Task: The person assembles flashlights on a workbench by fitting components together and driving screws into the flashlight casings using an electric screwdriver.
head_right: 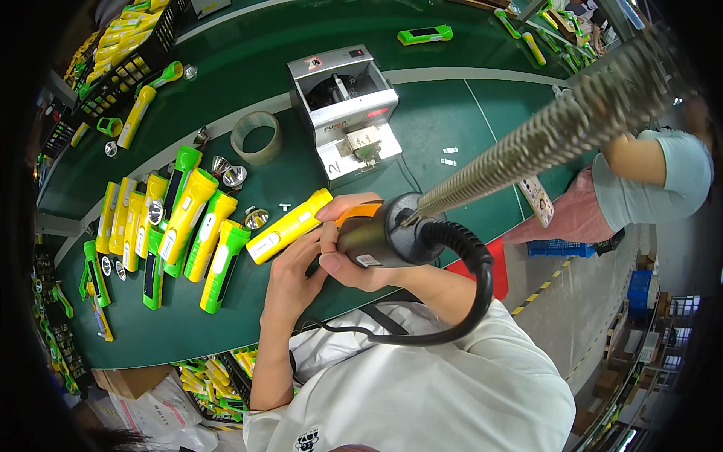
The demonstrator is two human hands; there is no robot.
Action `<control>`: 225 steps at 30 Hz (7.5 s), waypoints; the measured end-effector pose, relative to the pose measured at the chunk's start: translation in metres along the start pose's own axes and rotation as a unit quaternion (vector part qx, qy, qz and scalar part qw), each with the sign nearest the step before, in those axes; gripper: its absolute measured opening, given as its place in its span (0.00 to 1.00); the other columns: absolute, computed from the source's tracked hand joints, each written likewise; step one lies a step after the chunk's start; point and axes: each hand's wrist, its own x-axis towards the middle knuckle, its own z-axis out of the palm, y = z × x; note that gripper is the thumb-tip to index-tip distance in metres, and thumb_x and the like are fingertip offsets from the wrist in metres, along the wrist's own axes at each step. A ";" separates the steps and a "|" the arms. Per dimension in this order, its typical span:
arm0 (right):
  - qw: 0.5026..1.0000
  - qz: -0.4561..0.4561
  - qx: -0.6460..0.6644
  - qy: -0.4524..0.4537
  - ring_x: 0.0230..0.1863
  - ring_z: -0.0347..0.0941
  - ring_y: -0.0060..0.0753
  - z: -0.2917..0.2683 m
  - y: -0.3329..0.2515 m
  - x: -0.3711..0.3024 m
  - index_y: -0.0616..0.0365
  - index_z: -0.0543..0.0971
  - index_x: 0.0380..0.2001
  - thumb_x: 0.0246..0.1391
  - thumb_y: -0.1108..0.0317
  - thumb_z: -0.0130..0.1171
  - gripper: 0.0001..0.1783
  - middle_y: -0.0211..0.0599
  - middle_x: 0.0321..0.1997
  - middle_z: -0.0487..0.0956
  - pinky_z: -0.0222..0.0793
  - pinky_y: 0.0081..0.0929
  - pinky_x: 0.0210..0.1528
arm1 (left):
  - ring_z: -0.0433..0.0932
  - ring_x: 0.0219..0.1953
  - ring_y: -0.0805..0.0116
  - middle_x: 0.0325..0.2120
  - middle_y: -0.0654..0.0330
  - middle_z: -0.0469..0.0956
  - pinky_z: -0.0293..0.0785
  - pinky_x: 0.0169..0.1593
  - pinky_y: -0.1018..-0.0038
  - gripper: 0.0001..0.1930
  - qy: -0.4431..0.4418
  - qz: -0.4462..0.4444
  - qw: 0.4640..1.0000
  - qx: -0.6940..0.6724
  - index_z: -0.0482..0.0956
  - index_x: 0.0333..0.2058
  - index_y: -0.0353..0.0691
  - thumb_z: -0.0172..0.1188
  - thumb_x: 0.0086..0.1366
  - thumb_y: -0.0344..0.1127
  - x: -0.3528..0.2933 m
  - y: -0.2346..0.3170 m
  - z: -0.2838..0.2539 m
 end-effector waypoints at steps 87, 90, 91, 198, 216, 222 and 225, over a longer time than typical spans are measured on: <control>0.999 -0.009 -0.006 -0.035 0.19 0.72 0.28 -0.066 -0.001 0.019 0.59 0.71 0.42 0.50 0.81 0.65 0.18 0.32 0.21 0.75 0.75 0.26 0.24 | 0.81 0.45 0.59 0.45 0.60 0.80 0.79 0.44 0.64 0.09 -0.002 0.052 0.990 0.134 0.84 0.40 0.41 0.70 0.61 0.33 0.029 0.022 0.024; 0.994 -0.078 -0.063 -0.051 0.18 0.72 0.28 -0.058 0.001 0.020 0.61 0.72 0.43 0.50 0.81 0.65 0.17 0.31 0.20 0.75 0.75 0.27 0.23 | 0.81 0.46 0.59 0.46 0.60 0.79 0.79 0.45 0.63 0.10 0.002 0.048 0.990 0.135 0.84 0.41 0.42 0.70 0.61 0.33 0.025 0.020 0.024; 0.994 -0.075 -0.054 -0.053 0.18 0.72 0.29 -0.056 0.002 0.020 0.62 0.72 0.43 0.50 0.82 0.64 0.17 0.31 0.20 0.75 0.75 0.27 0.23 | 0.80 0.46 0.59 0.46 0.60 0.79 0.79 0.45 0.63 0.10 0.003 0.049 0.990 0.135 0.84 0.41 0.42 0.70 0.60 0.34 0.023 0.020 0.023; 0.998 -0.035 -0.058 0.000 0.20 0.74 0.26 -0.070 -0.034 0.000 0.58 0.69 0.57 0.57 0.68 0.68 0.27 0.28 0.21 0.77 0.77 0.28 0.36 | 0.81 0.38 0.64 0.41 0.66 0.86 0.78 0.39 0.67 0.14 0.105 0.057 0.974 0.193 0.85 0.31 0.43 0.78 0.46 0.34 0.032 0.026 0.053; 0.998 -0.044 -0.046 -0.028 0.17 0.73 0.28 -0.068 -0.013 -0.007 0.59 0.71 0.51 0.58 0.68 0.69 0.22 0.29 0.20 0.77 0.73 0.25 0.22 | 0.82 0.40 0.65 0.44 0.67 0.86 0.81 0.37 0.70 0.12 0.067 0.065 0.980 0.173 0.86 0.32 0.44 0.77 0.47 0.34 0.029 0.020 0.045; 0.995 -0.071 -0.030 -0.056 0.16 0.73 0.29 -0.067 -0.009 -0.002 0.61 0.74 0.44 0.55 0.70 0.71 0.18 0.30 0.19 0.77 0.73 0.25 0.21 | 0.81 0.42 0.69 0.45 0.69 0.84 0.80 0.36 0.71 0.14 0.062 0.075 0.978 0.182 0.87 0.36 0.45 0.78 0.50 0.38 0.027 0.017 0.041; 0.995 -0.024 -0.013 -0.096 0.16 0.73 0.29 -0.072 -0.010 0.002 0.60 0.72 0.40 0.55 0.71 0.70 0.16 0.29 0.18 0.76 0.73 0.25 0.21 | 0.82 0.42 0.69 0.45 0.69 0.84 0.80 0.36 0.71 0.15 0.054 0.071 0.980 0.176 0.87 0.37 0.45 0.78 0.50 0.38 0.030 0.019 0.039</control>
